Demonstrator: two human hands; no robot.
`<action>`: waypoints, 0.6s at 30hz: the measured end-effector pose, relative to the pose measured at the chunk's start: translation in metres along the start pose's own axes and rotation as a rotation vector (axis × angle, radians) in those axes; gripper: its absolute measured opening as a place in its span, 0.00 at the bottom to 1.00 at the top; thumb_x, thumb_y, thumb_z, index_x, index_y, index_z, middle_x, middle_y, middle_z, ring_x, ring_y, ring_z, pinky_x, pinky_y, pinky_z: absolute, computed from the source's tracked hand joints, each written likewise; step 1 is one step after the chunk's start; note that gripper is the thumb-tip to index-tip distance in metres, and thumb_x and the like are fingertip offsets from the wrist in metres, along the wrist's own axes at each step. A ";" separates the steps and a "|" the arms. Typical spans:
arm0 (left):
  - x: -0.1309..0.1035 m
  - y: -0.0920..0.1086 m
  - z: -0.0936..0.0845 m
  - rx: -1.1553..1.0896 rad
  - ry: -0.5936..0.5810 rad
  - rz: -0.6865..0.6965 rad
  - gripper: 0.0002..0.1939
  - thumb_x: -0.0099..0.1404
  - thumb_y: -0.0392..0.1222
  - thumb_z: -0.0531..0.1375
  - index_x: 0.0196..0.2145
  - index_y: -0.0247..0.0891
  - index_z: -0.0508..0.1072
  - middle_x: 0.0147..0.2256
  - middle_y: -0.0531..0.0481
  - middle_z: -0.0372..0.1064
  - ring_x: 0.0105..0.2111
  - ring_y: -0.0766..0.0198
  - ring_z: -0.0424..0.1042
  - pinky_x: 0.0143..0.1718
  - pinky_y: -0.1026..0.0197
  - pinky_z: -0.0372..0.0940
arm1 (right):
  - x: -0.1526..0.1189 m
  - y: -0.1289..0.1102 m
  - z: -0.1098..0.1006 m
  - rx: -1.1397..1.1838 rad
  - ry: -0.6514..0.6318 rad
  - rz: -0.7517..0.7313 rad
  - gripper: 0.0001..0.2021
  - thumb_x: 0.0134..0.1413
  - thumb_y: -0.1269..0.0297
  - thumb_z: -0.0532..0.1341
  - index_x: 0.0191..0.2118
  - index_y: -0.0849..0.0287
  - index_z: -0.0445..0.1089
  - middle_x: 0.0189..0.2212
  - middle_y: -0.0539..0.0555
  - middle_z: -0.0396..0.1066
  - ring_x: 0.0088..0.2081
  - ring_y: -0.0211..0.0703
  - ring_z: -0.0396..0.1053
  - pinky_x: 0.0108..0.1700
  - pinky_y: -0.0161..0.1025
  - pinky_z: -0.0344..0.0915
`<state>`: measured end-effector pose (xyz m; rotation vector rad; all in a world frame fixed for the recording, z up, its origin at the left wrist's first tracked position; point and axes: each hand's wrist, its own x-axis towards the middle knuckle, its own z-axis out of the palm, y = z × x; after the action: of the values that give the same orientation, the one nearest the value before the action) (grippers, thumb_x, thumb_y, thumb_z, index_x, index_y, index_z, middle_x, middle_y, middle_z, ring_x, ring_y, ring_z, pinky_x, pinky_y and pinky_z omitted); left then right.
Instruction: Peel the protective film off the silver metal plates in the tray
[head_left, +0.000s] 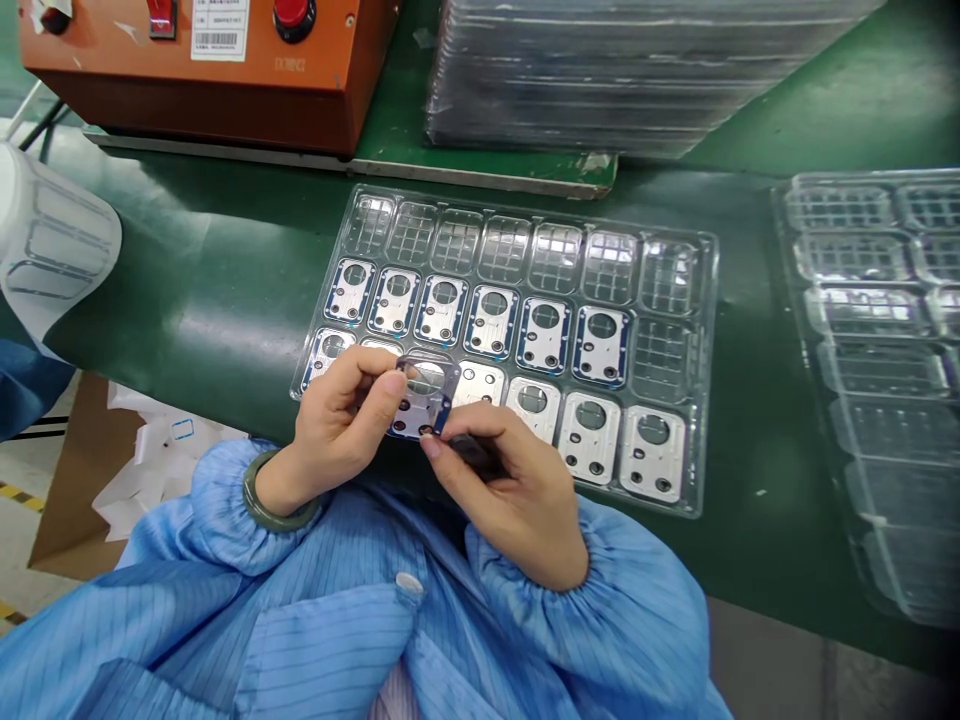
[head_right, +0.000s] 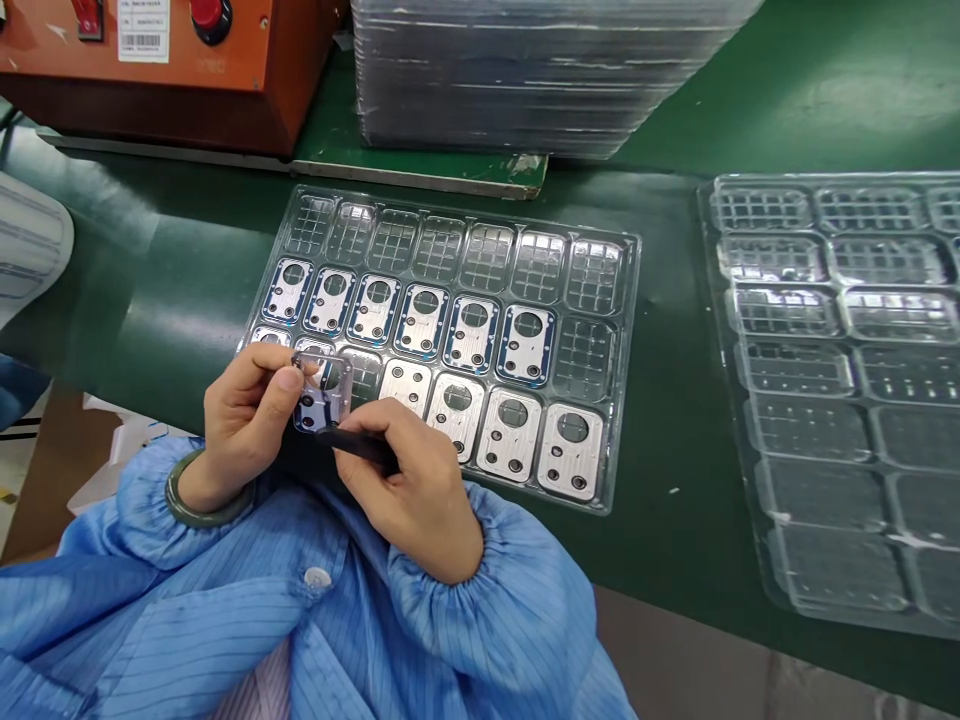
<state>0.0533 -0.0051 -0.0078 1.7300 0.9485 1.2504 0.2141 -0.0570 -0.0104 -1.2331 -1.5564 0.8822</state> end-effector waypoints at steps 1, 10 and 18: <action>0.000 0.000 0.000 0.014 0.007 0.004 0.04 0.69 0.38 0.55 0.36 0.40 0.69 0.23 0.58 0.64 0.19 0.74 0.61 0.19 0.70 0.57 | 0.000 0.000 0.000 0.000 -0.001 -0.010 0.09 0.53 0.75 0.61 0.36 0.53 0.65 0.28 0.45 0.71 0.27 0.33 0.69 0.29 0.32 0.66; -0.004 -0.003 -0.001 0.067 0.029 0.033 0.05 0.70 0.40 0.54 0.42 0.40 0.69 0.21 0.58 0.62 0.21 0.71 0.63 0.22 0.67 0.60 | 0.000 -0.002 0.000 -0.024 -0.018 0.001 0.08 0.53 0.75 0.61 0.35 0.54 0.65 0.27 0.45 0.71 0.26 0.33 0.68 0.28 0.31 0.65; -0.007 -0.007 -0.002 0.119 0.059 0.055 0.07 0.71 0.40 0.54 0.43 0.40 0.70 0.23 0.56 0.63 0.21 0.71 0.63 0.21 0.67 0.60 | 0.000 -0.003 -0.001 -0.046 -0.049 0.015 0.07 0.54 0.74 0.61 0.34 0.54 0.65 0.27 0.45 0.71 0.25 0.33 0.68 0.25 0.32 0.62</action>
<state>0.0491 -0.0085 -0.0170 1.8311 1.0348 1.3103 0.2137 -0.0581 -0.0073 -1.2656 -1.6160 0.8962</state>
